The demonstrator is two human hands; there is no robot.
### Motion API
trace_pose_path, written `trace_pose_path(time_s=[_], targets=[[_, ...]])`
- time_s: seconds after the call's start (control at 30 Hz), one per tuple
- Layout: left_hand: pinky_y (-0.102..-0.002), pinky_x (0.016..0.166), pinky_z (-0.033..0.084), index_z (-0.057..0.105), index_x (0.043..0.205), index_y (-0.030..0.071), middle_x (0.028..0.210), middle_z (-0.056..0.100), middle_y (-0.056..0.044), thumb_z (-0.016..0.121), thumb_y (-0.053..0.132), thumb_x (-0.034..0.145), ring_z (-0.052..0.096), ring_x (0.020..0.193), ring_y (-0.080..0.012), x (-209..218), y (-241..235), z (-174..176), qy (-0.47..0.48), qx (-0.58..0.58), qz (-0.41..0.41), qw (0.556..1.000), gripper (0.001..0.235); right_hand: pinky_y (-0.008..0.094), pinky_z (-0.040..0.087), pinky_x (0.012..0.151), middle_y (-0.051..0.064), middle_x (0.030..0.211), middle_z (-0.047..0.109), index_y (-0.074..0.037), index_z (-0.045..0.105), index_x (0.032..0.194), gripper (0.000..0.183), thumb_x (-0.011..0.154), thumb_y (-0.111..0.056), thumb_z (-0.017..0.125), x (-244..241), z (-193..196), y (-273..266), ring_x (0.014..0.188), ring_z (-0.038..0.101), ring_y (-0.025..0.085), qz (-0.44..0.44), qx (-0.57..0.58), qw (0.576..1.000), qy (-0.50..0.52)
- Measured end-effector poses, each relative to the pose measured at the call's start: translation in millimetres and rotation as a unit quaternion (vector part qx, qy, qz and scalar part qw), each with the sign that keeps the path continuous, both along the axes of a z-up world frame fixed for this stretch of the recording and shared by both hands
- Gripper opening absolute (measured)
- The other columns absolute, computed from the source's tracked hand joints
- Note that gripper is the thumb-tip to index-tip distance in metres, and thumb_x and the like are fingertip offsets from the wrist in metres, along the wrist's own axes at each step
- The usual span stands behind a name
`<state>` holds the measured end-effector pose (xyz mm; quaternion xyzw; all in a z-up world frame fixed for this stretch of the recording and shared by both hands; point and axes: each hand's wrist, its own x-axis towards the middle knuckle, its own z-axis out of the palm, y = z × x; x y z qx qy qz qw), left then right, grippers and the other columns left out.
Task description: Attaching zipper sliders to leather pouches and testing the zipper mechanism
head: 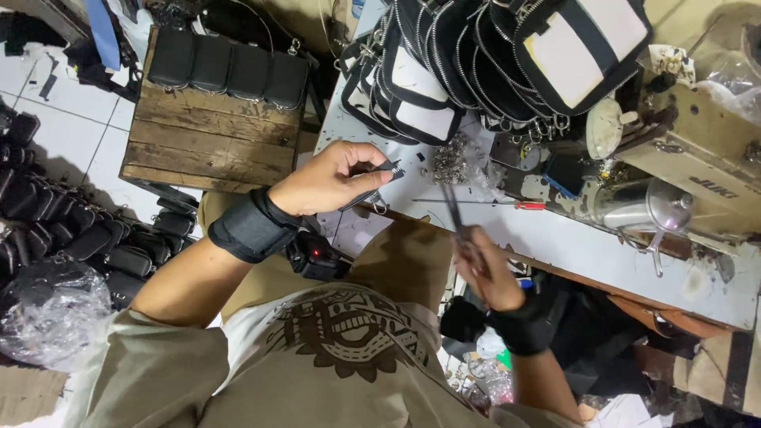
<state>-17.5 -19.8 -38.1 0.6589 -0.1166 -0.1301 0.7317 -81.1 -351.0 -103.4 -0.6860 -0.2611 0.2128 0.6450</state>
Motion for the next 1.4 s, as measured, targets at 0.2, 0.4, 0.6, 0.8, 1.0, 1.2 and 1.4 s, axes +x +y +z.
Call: trace_pose_path(time_s=[0.2,0.4,0.6,0.8,1.0,1.2,1.4], targets=[[-0.025,0.068,0.047,0.074,0.096,0.001,0.077,0.069,-0.008,0.07,0.007,0.092,0.056,0.075,-0.0128,-7,14,-2,-0.024,0.028,0.004,0.999,0.008,0.034,0.054,0.061,0.01,0.077,0.065,-0.007,0.058,0.122,0.056,0.097,-0.057,0.048,17,-10,58,0.062,0.064,0.018,0.028,-0.104,0.994,-0.012],[-0.031,0.071,0.051,0.075,0.096,0.001,0.079,0.073,-0.012,0.071,0.009,0.091,0.061,0.076,-0.0147,-4,24,-8,-0.059,0.069,0.016,0.996,0.01,0.026,0.045,0.058,0.003,0.073,0.057,-0.007,0.061,0.12,0.05,0.096,-0.05,0.057,27,-22,62,0.06,0.055,0.015,0.014,-0.132,0.99,-0.054],[-0.038,0.082,0.052,0.074,0.096,-0.001,0.083,0.07,-0.016,0.068,0.006,0.093,0.066,0.082,-0.0255,-3,27,2,-0.074,0.079,0.01,0.994,0.01,0.028,0.043,0.057,0.008,0.067,0.053,0.001,0.062,0.118,0.041,0.102,-0.035,0.054,32,-9,74,0.056,0.052,0.017,0.008,-0.081,0.992,-0.094],[-0.04,0.084,0.051,0.074,0.096,-0.001,0.084,0.069,-0.016,0.068,0.006,0.093,0.066,0.085,-0.0268,0,26,-9,-0.091,0.084,0.018,0.992,0.01,0.026,0.042,0.056,0.006,0.066,0.055,0.002,0.063,0.115,0.035,0.101,-0.029,0.055,36,-16,73,0.054,0.052,0.014,0.006,-0.057,0.995,-0.087],[-0.039,0.082,0.052,0.073,0.097,-0.004,0.083,0.066,-0.016,0.065,0.003,0.094,0.064,0.086,-0.0254,2,28,-7,-0.103,0.079,0.013,0.991,0.011,0.025,0.044,0.057,0.007,0.068,0.059,0.003,0.065,0.115,0.039,0.099,-0.033,0.063,33,-42,65,0.059,0.054,0.012,-0.01,-0.043,0.995,-0.089],[-0.039,0.079,0.052,0.073,0.097,-0.004,0.082,0.066,-0.016,0.065,0.002,0.094,0.063,0.082,-0.0263,0,28,-5,-0.111,0.075,0.018,0.991,0.01,0.026,0.046,0.06,0.008,0.064,0.059,0.003,0.068,0.113,0.03,0.095,-0.02,0.073,33,-50,62,0.062,0.059,0.014,-0.029,-0.053,0.996,-0.072],[-0.042,0.085,0.051,0.073,0.099,-0.004,0.088,0.069,-0.019,0.065,0.002,0.093,0.066,0.089,-0.0287,-2,26,-2,-0.105,0.094,0.003,0.99,0.011,0.025,0.043,0.058,0.006,0.066,0.059,0.0,0.069,0.11,0.023,0.096,-0.017,0.07,36,-16,74,0.059,0.054,0.012,-0.03,-0.064,0.994,-0.081]])
